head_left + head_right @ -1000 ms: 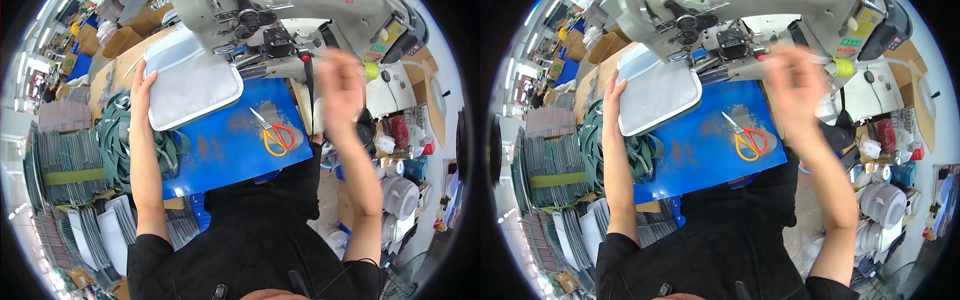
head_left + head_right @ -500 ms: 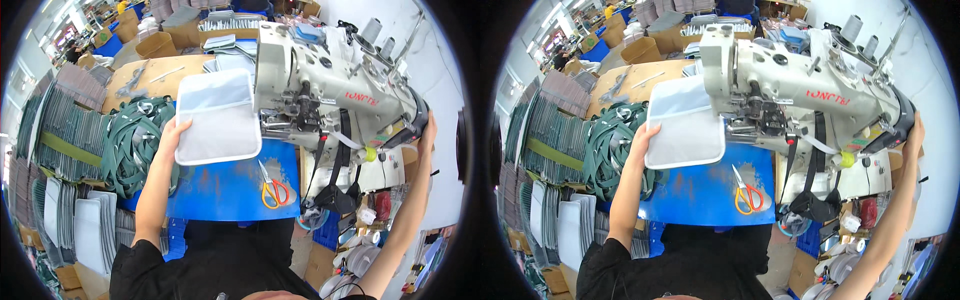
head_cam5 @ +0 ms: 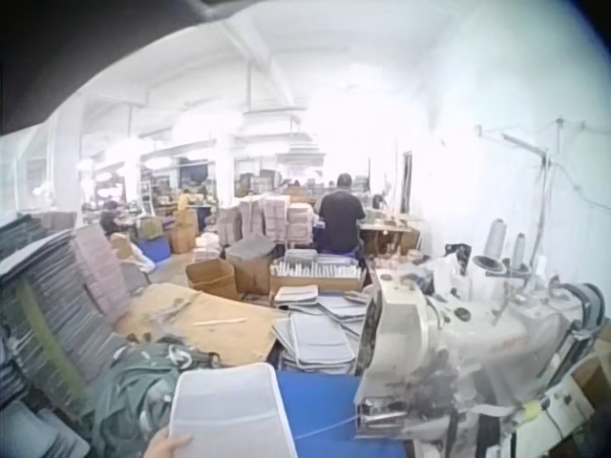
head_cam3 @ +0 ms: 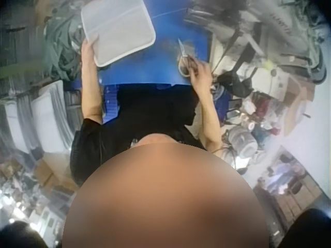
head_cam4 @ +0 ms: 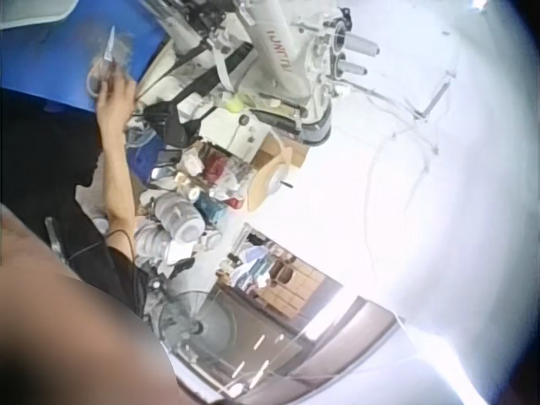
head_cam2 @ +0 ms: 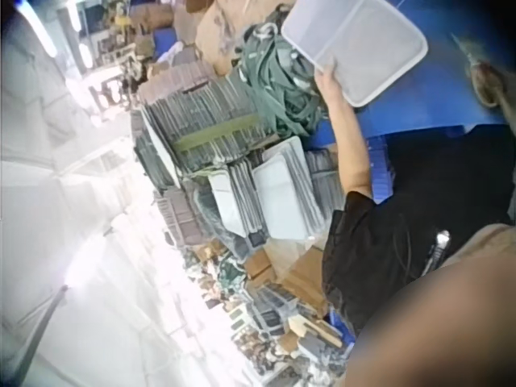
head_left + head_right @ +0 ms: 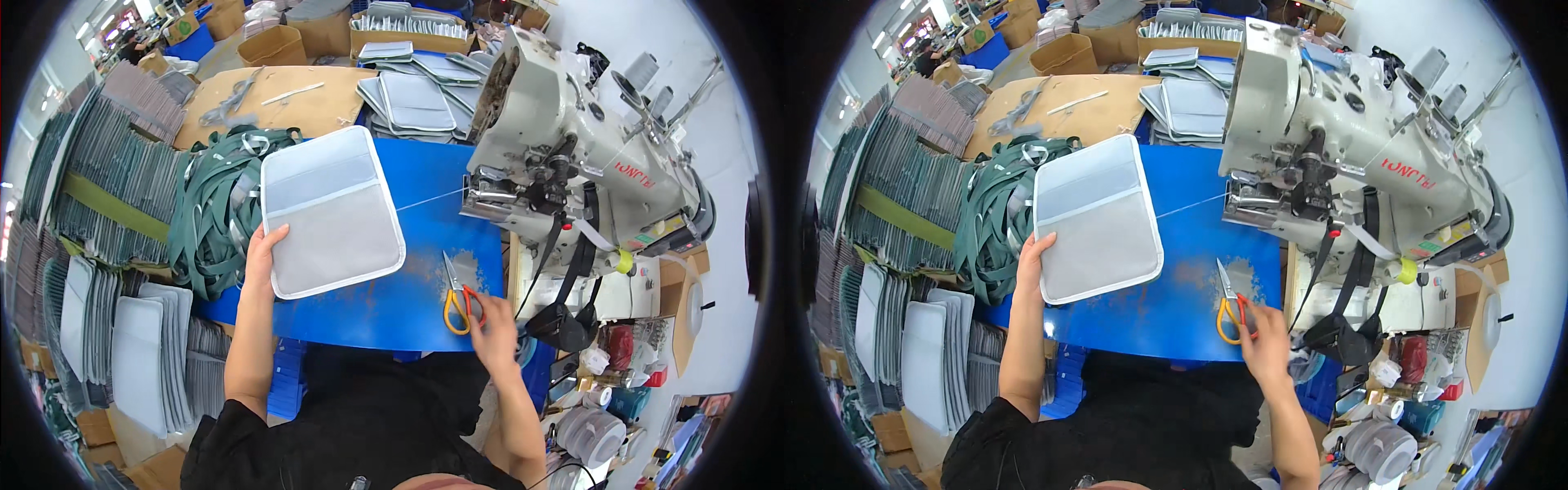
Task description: Sewing fabric and mesh components together using an industrial sewing machine to manufacture pouches.
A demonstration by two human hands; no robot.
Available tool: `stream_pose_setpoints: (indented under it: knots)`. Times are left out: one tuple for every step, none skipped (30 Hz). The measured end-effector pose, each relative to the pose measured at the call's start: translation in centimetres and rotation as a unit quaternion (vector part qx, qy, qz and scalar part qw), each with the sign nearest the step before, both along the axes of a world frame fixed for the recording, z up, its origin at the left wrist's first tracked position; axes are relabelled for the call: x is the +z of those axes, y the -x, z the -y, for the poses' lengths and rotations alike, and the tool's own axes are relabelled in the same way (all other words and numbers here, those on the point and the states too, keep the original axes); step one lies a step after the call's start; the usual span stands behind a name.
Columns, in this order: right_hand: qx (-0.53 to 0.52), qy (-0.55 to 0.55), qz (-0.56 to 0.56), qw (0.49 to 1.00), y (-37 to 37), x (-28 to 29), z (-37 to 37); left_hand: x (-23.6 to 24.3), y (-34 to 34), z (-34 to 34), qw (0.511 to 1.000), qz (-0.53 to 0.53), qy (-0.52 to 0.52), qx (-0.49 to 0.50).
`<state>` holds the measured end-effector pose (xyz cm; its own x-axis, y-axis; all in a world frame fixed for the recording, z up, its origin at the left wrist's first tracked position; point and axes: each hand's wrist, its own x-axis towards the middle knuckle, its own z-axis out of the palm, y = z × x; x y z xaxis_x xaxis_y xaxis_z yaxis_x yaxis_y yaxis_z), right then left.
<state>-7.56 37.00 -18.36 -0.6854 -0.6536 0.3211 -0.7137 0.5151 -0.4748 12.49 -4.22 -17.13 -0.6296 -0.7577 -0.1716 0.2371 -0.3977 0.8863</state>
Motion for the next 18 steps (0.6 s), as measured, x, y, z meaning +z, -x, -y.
stream_pose_setpoints:
  knots:
    - [-0.001, -0.057, 0.015, 0.998, -0.3, -0.7, 0.6, -0.1, -0.3, 0.0, 1.000, -0.004, -0.004, 0.001]
    - [-0.001, -0.058, 0.022, 0.998, -0.2, -1.5, 0.8, 0.1, -0.7, -0.1, 1.000, 0.003, -0.005, 0.001]
    - [-0.011, -0.088, 0.075, 0.993, 0.5, -2.4, 0.5, 0.5, -0.9, -0.3, 1.000, 0.005, -0.020, -0.001]
    - [-0.023, -0.116, 0.129, 0.985, 1.1, -3.3, 0.0, 0.8, -1.1, -0.3, 0.999, 0.008, -0.035, -0.007]
    - [-0.018, -0.144, 0.114, 0.983, 1.6, -4.5, -0.4, 0.7, -1.1, -0.2, 0.999, 0.016, -0.037, -0.010]
    - [-0.007, -0.149, 0.147, 0.978, 1.9, -5.1, -0.5, 0.3, -1.3, 0.0, 0.998, 0.009, -0.063, -0.003]
    - [0.000, -0.168, 0.221, 0.961, 2.2, -3.6, 0.3, 0.0, -1.6, 0.3, 0.996, 0.004, -0.088, 0.005]
    - [0.002, -0.188, 0.292, 0.938, 2.4, -2.2, 0.8, -0.1, -1.7, 0.4, 0.995, 0.015, -0.094, 0.001]
    - [0.009, 0.052, 0.569, 0.820, 2.2, -3.8, 0.4, 0.3, -1.2, 0.3, 0.996, 0.011, -0.089, 0.007]
    - [0.030, 0.094, 0.636, 0.765, 1.8, -2.7, 0.8, 0.7, -1.1, -0.2, 0.996, 0.011, -0.086, 0.017]
    - [0.052, 0.103, 0.579, 0.807, 0.8, -1.7, 1.6, 1.5, -1.0, -0.6, 0.997, 0.008, -0.073, 0.011]
    - [0.078, 0.111, 0.518, 0.845, -0.2, 0.2, 3.0, 2.2, -1.1, -1.0, 0.997, 0.019, -0.079, 0.008]
    - [0.069, 0.092, 0.492, 0.863, -0.7, 2.4, 4.6, 2.6, -1.2, -1.1, 0.998, 0.012, -0.060, 0.015]
    - [0.058, 0.075, 0.465, 0.880, -0.9, 4.2, 6.1, 2.8, -1.1, -1.2, 0.999, 0.005, -0.041, 0.018]
    - [0.052, 0.076, 0.469, 0.879, -0.8, 5.3, 7.2, 3.1, -0.9, -1.3, 0.999, 0.002, -0.033, 0.018]
    - [0.077, 0.086, 0.422, 0.899, -0.6, 5.9, 8.2, 3.3, -0.9, -1.4, 0.999, 0.008, -0.033, 0.014]
    - [0.102, 0.095, 0.373, 0.917, -0.5, 6.1, 9.0, 3.7, -1.1, -1.5, 0.999, 0.017, -0.022, 0.017]
    - [0.097, 0.097, 0.376, 0.916, -0.3, 5.9, 9.7, 3.9, -1.0, -1.4, 1.000, 0.022, -0.010, 0.018]
